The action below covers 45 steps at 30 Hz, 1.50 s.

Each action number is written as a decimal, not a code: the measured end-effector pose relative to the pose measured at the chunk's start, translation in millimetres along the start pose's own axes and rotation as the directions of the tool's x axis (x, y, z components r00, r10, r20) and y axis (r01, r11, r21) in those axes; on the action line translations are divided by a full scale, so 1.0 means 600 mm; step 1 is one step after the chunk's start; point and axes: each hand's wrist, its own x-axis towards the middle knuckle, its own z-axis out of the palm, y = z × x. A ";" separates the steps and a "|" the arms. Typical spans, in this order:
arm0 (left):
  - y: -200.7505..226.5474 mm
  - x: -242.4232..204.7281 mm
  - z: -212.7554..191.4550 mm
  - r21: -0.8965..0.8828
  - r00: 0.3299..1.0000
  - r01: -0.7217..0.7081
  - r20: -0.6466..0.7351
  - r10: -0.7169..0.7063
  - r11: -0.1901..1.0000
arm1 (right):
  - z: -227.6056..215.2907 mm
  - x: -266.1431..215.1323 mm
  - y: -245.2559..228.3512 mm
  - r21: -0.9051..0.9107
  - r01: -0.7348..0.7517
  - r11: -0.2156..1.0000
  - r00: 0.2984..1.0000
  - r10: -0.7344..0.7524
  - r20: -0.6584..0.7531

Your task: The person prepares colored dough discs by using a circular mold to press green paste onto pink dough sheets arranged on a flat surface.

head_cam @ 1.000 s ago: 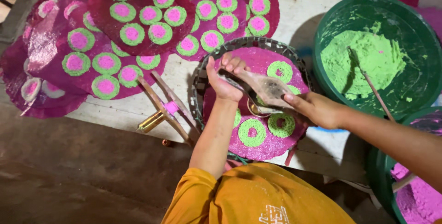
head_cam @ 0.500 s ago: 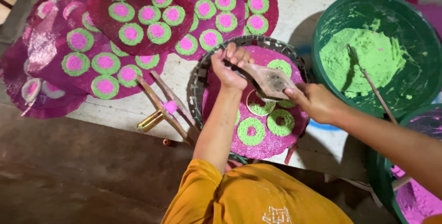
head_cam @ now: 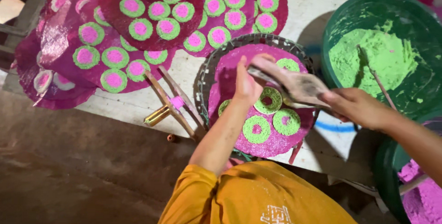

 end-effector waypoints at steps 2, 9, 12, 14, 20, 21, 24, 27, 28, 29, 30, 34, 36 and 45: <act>0.020 -0.020 0.009 0.499 0.998 0.051 0.002 -0.060 0.865 | -0.012 -0.021 0.044 0.041 0.097 0.994 0.994 -0.095 -0.051; 0.058 -0.129 0.034 0.928 0.959 -0.216 0.144 -0.243 -0.303 | 0.095 -0.080 0.154 0.652 0.354 0.670 0.931 -0.189 -0.311; 0.052 -0.136 0.053 0.870 0.958 -0.241 0.142 -0.249 -0.430 | 0.147 -0.098 0.154 0.774 0.447 0.449 0.894 -0.213 -0.394; 0.053 -0.135 0.058 0.886 0.960 -0.225 0.132 -0.246 -0.406 | 0.177 -0.109 0.152 0.845 0.424 0.327 0.906 -0.159 -0.393; 0.125 -0.114 0.045 0.942 0.991 0.025 -0.067 -0.114 -0.335 | 0.222 -0.121 0.177 0.891 0.422 0.165 0.905 -0.136 -0.403; 0.143 -0.110 0.042 0.925 0.996 0.001 -0.034 -0.080 -0.381 | 0.225 -0.120 0.182 0.883 0.433 0.179 0.900 -0.127 -0.416; 0.168 -0.109 0.043 0.864 0.995 0.000 -0.049 -0.083 -0.503 | 0.225 -0.113 0.180 0.876 0.413 0.248 0.909 -0.175 -0.379; 0.155 -0.115 0.077 0.745 0.962 -0.267 0.245 -0.122 -0.611 | 0.198 -0.102 0.140 0.724 0.315 0.614 0.938 -0.083 -0.338; 0.141 -0.125 0.094 0.661 0.908 -0.388 0.393 -0.145 -0.642 | 0.184 -0.101 0.117 0.676 0.350 0.649 0.928 -0.139 -0.347; 0.122 -0.139 0.111 0.679 0.876 -0.480 0.403 -0.264 -0.556 | 0.174 -0.109 0.092 0.597 0.385 0.704 0.913 -0.193 -0.361; 0.109 -0.155 0.128 0.692 0.826 -0.559 0.417 -0.378 -0.458 | 0.162 -0.118 0.064 0.470 0.441 0.764 0.884 -0.281 -0.373; 0.082 -0.231 0.193 0.706 0.654 -0.641 0.299 -0.694 -0.300 | 0.086 -0.192 -0.053 -0.288 0.669 0.685 0.606 -0.727 -0.323; 0.101 -0.257 0.225 0.666 0.613 -0.676 0.273 -0.741 -0.315 | 0.023 -0.224 -0.119 -0.546 0.721 0.427 0.385 -0.902 -0.197; 0.100 -0.313 0.284 0.517 0.631 -0.620 -0.118 -0.766 -0.590 | -0.056 -0.291 -0.153 0.028 0.886 0.463 0.441 -0.859 0.260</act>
